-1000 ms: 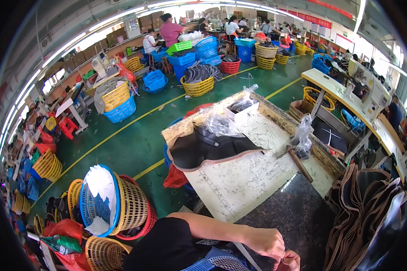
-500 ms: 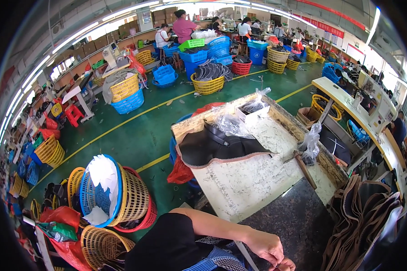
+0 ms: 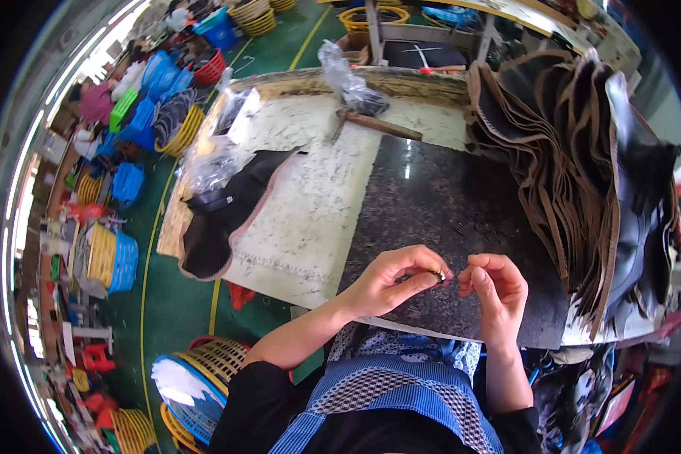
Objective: Assembling shoe components by attaching metal pieces to leather uppers.
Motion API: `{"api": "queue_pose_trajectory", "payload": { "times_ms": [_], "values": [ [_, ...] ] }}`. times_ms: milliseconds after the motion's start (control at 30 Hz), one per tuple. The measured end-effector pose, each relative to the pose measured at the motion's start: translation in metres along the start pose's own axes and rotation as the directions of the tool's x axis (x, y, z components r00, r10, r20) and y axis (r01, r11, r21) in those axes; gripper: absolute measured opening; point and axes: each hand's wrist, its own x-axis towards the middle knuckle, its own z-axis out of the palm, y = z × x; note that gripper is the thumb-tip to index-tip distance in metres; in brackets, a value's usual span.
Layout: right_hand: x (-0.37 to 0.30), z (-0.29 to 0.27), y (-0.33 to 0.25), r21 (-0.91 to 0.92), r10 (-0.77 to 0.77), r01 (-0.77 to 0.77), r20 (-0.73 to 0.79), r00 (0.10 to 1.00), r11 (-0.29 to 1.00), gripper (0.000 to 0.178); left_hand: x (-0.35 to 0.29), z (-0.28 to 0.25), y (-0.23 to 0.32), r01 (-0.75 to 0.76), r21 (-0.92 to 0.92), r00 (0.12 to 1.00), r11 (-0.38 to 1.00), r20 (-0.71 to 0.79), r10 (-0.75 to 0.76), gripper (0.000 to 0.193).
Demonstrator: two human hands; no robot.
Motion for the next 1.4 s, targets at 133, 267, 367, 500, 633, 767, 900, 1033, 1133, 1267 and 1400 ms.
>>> {"api": "queue_pose_trajectory", "payload": {
  "times_ms": [133, 267, 367, 500, 633, 767, 900, 1033, 1133, 1267, 1400],
  "values": [
    [-0.009, -0.008, -0.006, 0.024, 0.084, -0.088, 0.124, 0.989, 0.996, 0.019, -0.005, 0.004, 0.003, -0.011, 0.127, 0.998, 0.992, 0.07, 0.002, 0.01],
    [-0.011, -0.007, -0.004, -0.003, 0.156, -0.159, 0.217, 0.964, 0.987, 0.021, -0.005, 0.007, 0.009, -0.072, 0.321, 0.992, 0.944, 0.118, 0.036, 0.008],
    [-0.01, -0.007, -0.002, 0.004, 0.171, -0.177, 0.237, 0.956, 0.984, 0.019, -0.009, 0.006, 0.011, 0.019, 0.291, 0.993, 0.957, 0.104, -0.051, 0.01],
    [-0.01, -0.009, 0.005, 0.116, 0.209, -0.25, 0.285, 0.936, 0.961, 0.016, -0.011, 0.006, 0.011, 0.153, 0.105, 0.983, 0.983, 0.085, -0.162, 0.01],
    [-0.013, -0.003, 0.008, 0.237, 0.235, -0.295, 0.249, 0.94, 0.926, 0.014, -0.013, 0.007, 0.005, 0.173, -0.007, 0.982, 0.985, 0.076, -0.172, 0.013],
    [-0.019, -0.001, 0.012, 0.252, 0.211, -0.269, 0.235, 0.949, 0.93, 0.014, -0.017, 0.01, -0.002, 0.172, -0.071, 0.984, 0.983, 0.053, -0.168, 0.014],
    [-0.02, 0.0, 0.021, 0.284, 0.179, -0.225, 0.178, 0.968, 0.932, 0.015, -0.017, 0.01, -0.006, 0.196, -0.112, 0.98, 0.974, 0.007, -0.197, 0.012],
    [-0.022, 0.001, 0.012, 0.066, 0.074, -0.082, 0.111, 0.991, 0.994, 0.022, -0.008, 0.005, 0.006, 0.178, 0.176, 0.983, 0.968, 0.019, -0.184, 0.019],
    [-0.023, -0.008, 0.007, 0.01, 0.143, -0.145, 0.091, 0.986, 0.989, 0.014, 0.002, 0.013, 0.013, 0.146, 0.139, 0.989, 0.98, -0.033, -0.143, 0.031],
    [-0.023, -0.018, 0.008, 0.068, 0.2, -0.203, 0.046, 0.979, 0.977, 0.01, 0.018, 0.015, 0.012, -0.201, 0.596, 0.975, 0.778, 0.195, 0.102, 0.031],
    [-0.028, -0.035, 0.009, 0.215, 0.215, -0.236, 0.115, 0.97, 0.948, 0.013, 0.03, 0.018, 0.009, -0.429, 0.663, 0.898, 0.613, 0.384, 0.214, 0.04]
  ]
}}
